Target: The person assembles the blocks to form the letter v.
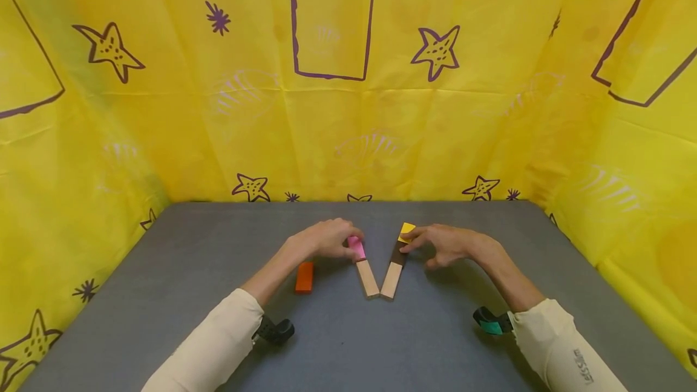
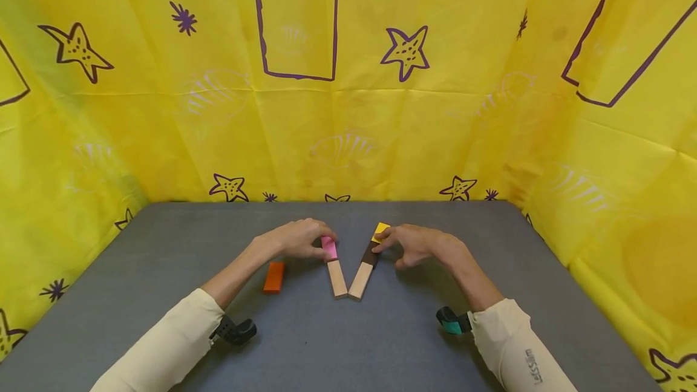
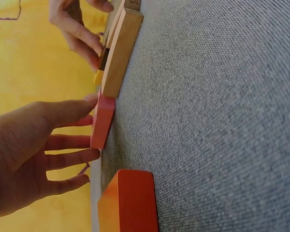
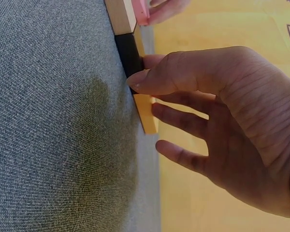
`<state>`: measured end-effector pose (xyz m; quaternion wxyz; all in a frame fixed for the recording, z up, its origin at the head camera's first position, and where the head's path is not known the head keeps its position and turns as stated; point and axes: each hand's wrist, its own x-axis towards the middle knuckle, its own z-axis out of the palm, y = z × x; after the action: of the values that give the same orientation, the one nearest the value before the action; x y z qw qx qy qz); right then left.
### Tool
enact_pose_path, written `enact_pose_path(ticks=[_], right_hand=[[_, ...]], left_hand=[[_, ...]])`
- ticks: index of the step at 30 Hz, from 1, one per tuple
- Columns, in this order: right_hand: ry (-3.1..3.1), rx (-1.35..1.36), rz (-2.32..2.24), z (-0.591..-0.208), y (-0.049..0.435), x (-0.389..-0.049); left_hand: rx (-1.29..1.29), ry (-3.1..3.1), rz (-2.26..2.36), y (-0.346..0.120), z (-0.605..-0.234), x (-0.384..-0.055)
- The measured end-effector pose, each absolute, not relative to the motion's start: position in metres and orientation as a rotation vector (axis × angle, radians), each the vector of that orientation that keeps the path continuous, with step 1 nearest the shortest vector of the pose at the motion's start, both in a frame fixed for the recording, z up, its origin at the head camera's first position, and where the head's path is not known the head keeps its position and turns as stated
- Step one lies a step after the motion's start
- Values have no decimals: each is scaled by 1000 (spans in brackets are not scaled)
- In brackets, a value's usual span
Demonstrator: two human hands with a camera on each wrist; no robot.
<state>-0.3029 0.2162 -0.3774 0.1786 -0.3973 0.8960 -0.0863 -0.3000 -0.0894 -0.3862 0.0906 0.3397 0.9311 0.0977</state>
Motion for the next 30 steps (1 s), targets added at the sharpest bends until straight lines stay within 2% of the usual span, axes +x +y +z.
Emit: enact_pose_path(ticks=[30], right_hand=[[2537,-1110,-239,-377,215,-302]], left_hand=[[1053,2723,253,-89,-387,-296]])
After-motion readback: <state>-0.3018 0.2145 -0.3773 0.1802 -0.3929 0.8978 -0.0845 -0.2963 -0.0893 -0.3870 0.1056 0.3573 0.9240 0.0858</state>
